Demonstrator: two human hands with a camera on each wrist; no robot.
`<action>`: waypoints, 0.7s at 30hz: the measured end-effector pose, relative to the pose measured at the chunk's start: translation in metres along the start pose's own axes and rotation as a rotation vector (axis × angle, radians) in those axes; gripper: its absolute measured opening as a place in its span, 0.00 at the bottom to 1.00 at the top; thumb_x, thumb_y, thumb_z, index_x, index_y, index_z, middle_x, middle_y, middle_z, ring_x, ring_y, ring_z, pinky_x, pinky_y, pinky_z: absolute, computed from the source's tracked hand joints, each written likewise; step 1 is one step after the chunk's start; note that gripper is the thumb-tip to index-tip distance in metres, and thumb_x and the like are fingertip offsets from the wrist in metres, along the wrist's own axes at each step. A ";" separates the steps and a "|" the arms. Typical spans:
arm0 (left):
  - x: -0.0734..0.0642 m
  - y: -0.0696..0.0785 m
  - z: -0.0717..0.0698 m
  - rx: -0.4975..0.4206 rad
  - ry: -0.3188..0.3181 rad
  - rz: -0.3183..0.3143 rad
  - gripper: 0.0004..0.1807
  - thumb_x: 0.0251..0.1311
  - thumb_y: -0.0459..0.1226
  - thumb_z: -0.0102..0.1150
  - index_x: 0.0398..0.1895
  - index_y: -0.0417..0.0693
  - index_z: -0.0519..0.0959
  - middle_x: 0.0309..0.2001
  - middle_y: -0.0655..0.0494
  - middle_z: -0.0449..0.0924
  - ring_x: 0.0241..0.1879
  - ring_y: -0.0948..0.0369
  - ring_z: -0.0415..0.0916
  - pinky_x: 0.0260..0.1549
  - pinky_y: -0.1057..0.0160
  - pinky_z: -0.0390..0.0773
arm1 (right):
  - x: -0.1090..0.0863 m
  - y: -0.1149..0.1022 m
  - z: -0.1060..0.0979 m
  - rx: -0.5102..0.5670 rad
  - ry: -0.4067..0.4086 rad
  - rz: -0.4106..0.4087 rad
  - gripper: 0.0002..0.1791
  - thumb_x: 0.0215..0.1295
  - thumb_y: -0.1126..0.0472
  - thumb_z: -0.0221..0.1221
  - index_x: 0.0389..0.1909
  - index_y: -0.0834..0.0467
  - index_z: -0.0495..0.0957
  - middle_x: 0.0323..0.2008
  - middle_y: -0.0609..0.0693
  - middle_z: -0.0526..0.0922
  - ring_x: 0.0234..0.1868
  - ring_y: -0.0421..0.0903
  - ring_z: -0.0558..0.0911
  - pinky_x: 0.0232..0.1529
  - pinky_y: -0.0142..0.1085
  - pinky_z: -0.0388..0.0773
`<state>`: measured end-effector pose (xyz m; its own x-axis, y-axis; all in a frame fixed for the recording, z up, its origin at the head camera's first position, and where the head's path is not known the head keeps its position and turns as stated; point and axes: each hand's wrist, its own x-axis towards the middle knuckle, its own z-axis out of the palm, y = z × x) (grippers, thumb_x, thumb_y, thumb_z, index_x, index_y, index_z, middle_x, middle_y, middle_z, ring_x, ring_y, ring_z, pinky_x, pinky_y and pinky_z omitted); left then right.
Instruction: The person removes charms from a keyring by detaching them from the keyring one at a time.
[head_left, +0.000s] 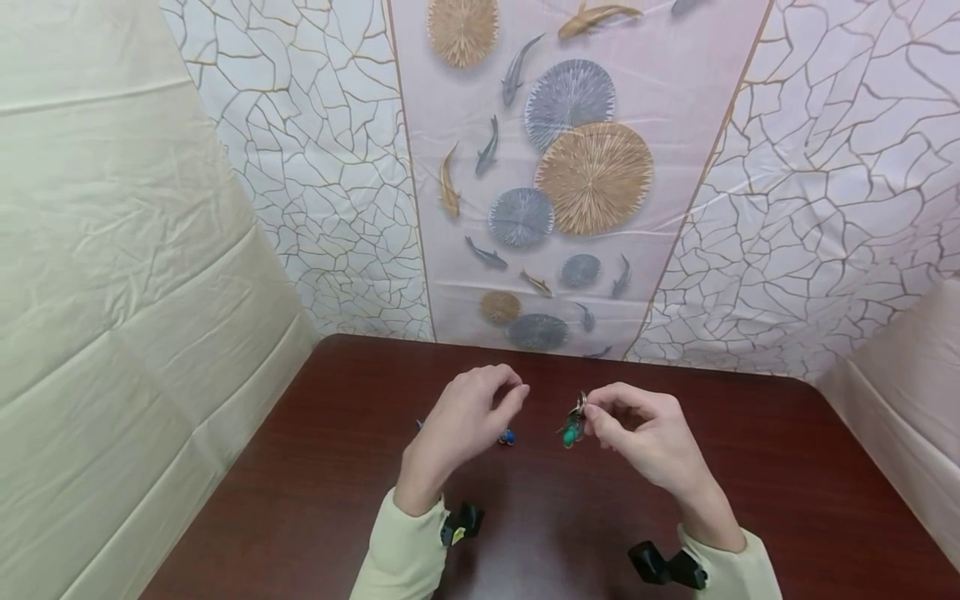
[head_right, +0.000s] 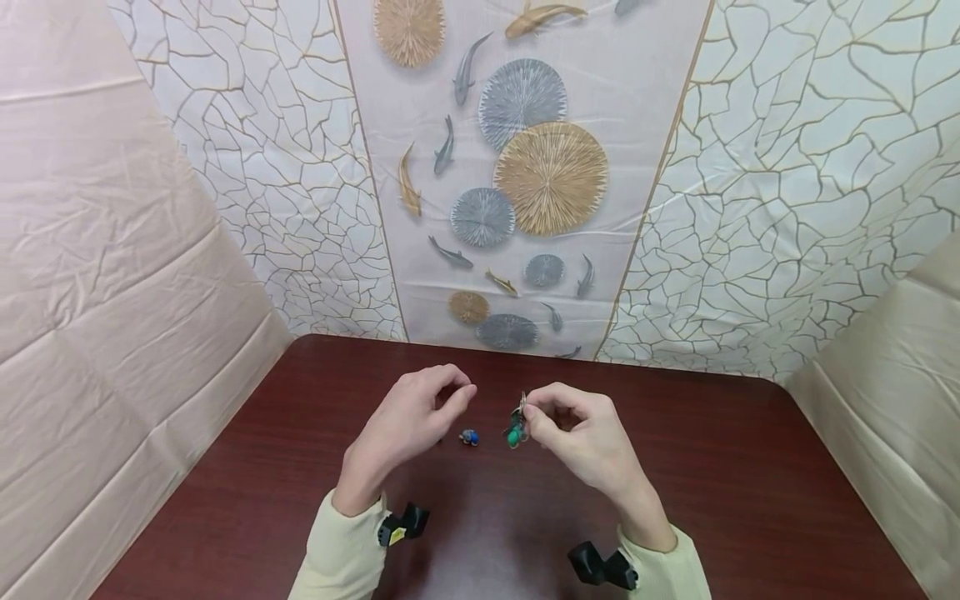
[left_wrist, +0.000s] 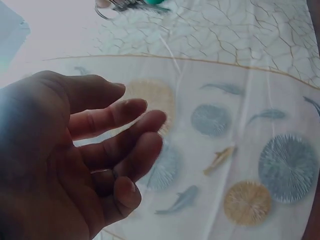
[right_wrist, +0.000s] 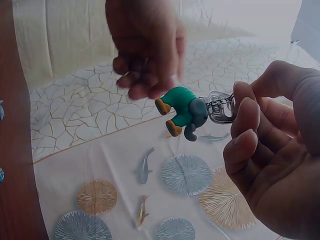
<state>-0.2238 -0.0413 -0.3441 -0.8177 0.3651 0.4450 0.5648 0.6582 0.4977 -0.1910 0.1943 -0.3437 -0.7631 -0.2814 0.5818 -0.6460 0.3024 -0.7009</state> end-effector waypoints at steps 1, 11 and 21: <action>-0.001 0.002 -0.001 -0.012 0.004 0.012 0.07 0.67 0.43 0.57 0.36 0.54 0.82 0.29 0.64 0.81 0.27 0.65 0.73 0.31 0.68 0.73 | 0.000 0.000 0.000 0.003 -0.001 0.001 0.10 0.61 0.75 0.60 0.34 0.57 0.81 0.20 0.46 0.78 0.18 0.39 0.74 0.19 0.30 0.73; -0.005 0.020 0.000 -0.192 -0.076 0.200 0.03 0.65 0.39 0.61 0.37 0.52 0.82 0.28 0.64 0.80 0.26 0.71 0.72 0.29 0.76 0.72 | 0.001 0.004 0.001 0.029 0.011 -0.013 0.09 0.60 0.77 0.60 0.34 0.60 0.81 0.20 0.44 0.77 0.17 0.39 0.73 0.18 0.30 0.72; -0.004 0.035 0.014 -0.099 -0.033 0.259 0.03 0.62 0.39 0.64 0.38 0.52 0.82 0.33 0.63 0.81 0.30 0.69 0.75 0.33 0.78 0.70 | 0.003 0.003 0.001 0.082 0.041 -0.025 0.09 0.59 0.79 0.59 0.33 0.63 0.80 0.22 0.43 0.81 0.16 0.40 0.75 0.17 0.31 0.72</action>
<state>-0.2024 -0.0105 -0.3394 -0.6470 0.5351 0.5432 0.7622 0.4730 0.4419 -0.1951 0.1939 -0.3443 -0.7478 -0.2499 0.6151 -0.6624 0.2200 -0.7161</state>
